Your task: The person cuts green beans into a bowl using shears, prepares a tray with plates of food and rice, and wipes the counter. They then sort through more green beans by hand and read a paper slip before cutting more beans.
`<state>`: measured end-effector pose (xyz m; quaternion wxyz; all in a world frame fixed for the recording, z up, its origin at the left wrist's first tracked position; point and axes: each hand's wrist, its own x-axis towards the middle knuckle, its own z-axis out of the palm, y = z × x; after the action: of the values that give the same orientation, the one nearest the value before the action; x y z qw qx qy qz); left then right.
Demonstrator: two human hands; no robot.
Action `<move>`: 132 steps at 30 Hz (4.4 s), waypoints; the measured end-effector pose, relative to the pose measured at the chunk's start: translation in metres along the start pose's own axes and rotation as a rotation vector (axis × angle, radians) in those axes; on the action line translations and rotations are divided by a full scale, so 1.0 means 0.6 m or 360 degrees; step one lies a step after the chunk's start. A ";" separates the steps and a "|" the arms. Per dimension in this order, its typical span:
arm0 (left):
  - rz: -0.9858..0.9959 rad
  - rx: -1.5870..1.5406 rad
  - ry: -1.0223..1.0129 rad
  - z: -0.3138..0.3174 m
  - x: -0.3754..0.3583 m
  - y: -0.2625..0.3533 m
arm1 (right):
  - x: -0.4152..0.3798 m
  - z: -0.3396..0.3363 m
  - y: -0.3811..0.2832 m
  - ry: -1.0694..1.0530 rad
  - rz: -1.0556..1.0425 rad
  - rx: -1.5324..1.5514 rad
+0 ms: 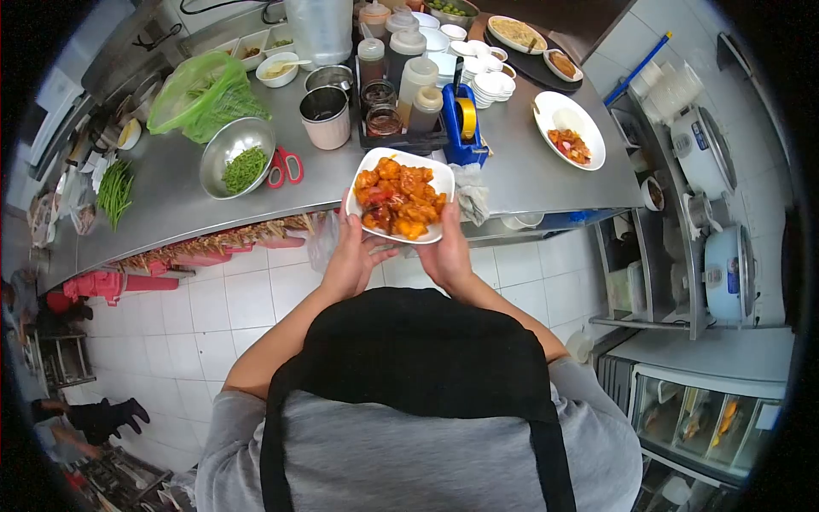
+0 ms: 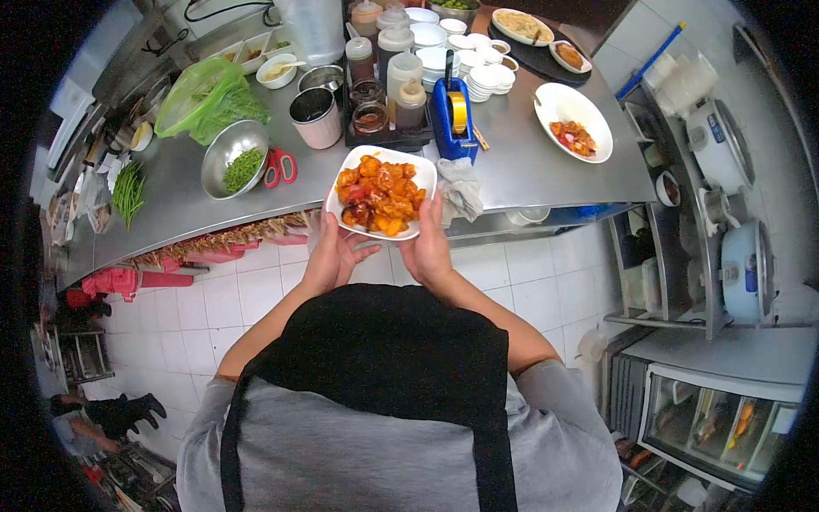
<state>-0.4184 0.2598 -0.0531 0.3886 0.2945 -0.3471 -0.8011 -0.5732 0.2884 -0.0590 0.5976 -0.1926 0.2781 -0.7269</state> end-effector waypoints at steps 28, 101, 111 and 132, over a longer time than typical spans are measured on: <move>-0.0140 -0.0207 0.0110 -0.059 0.047 0.015 | 0.074 -0.187 -0.104 0.0308 -0.0892 -0.3109; -0.0211 0.0161 -0.0110 -0.028 0.063 0.054 | 0.108 -0.065 -0.232 -0.1100 0.0476 -0.2023; -0.0006 -0.0184 0.0286 -0.049 0.024 0.067 | 0.095 -0.184 -0.078 -0.0370 -0.1235 -0.3138; 0.1000 -0.0416 0.0919 -0.422 -0.191 0.439 | 0.561 0.498 0.171 -0.0644 -0.0837 -0.2318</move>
<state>-0.0602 0.1515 0.0283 0.7280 0.3348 -0.1929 -0.5664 -0.3832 -0.1056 0.0886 0.1695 -0.7218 0.5145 -0.4308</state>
